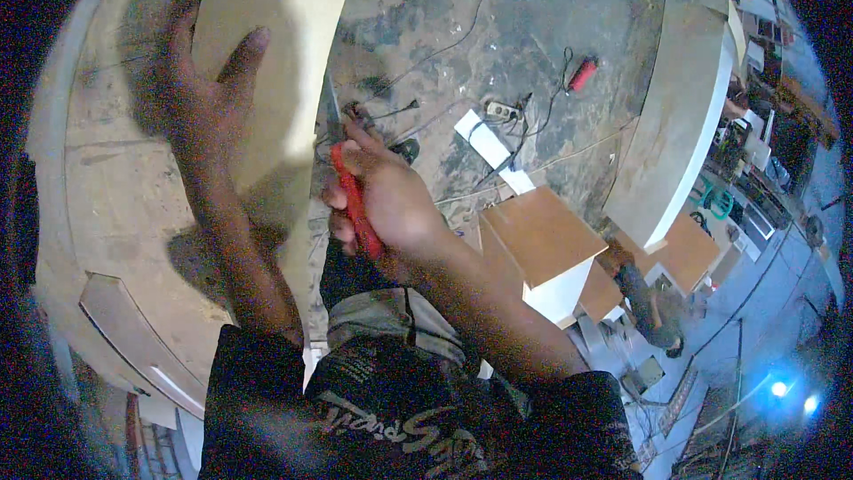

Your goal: The person trims the excess material from the edge of a curved wooden board using a utility knife.

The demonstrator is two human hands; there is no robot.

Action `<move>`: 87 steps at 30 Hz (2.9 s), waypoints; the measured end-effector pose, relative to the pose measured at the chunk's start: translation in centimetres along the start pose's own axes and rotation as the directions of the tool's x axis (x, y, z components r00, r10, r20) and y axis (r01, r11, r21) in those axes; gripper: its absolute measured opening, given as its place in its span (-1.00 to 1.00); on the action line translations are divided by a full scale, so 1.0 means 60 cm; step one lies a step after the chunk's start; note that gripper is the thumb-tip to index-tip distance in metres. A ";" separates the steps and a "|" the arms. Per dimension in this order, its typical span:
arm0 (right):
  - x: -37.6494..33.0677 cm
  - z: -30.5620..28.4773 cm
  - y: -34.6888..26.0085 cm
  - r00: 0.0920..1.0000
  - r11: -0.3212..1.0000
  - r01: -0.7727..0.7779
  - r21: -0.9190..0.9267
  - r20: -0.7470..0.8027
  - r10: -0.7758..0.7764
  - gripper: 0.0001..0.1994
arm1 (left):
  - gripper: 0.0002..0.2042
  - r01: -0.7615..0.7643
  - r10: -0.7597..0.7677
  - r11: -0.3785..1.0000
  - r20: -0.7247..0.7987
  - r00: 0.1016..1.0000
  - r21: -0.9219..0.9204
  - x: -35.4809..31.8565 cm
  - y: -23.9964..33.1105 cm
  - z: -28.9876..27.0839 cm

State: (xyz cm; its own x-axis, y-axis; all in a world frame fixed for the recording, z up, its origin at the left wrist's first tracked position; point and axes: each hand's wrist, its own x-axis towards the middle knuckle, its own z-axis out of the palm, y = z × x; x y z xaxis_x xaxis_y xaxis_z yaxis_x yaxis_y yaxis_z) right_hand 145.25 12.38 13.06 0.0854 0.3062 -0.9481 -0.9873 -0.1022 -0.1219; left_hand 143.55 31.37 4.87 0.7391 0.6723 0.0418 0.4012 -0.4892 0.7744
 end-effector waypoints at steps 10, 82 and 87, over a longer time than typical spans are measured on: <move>-0.097 0.022 -0.036 0.996 0.999 0.032 -0.025 0.086 -0.030 -0.39 | -0.39 -0.056 0.057 0.997 0.007 0.998 -0.061 -0.006 -0.017 0.002; -0.090 0.027 0.034 0.986 0.984 -0.167 0.061 0.040 0.165 -0.44 | -0.64 -0.061 0.056 0.997 -0.102 0.993 -0.053 -0.017 0.029 0.009; 0.041 0.020 0.045 0.988 0.985 -0.152 -0.079 0.025 0.155 -0.47 | -0.63 -0.121 0.110 0.984 -0.090 0.990 -0.128 -0.006 -0.005 0.025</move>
State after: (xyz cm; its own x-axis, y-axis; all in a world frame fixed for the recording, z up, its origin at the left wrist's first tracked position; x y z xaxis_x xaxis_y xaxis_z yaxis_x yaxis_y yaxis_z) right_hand 142.66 13.97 10.75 -0.0719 0.3103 -0.9479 -0.9750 -0.2224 0.0011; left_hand 143.98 30.43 3.66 0.7272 0.6616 0.1829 0.2365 -0.4916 0.8381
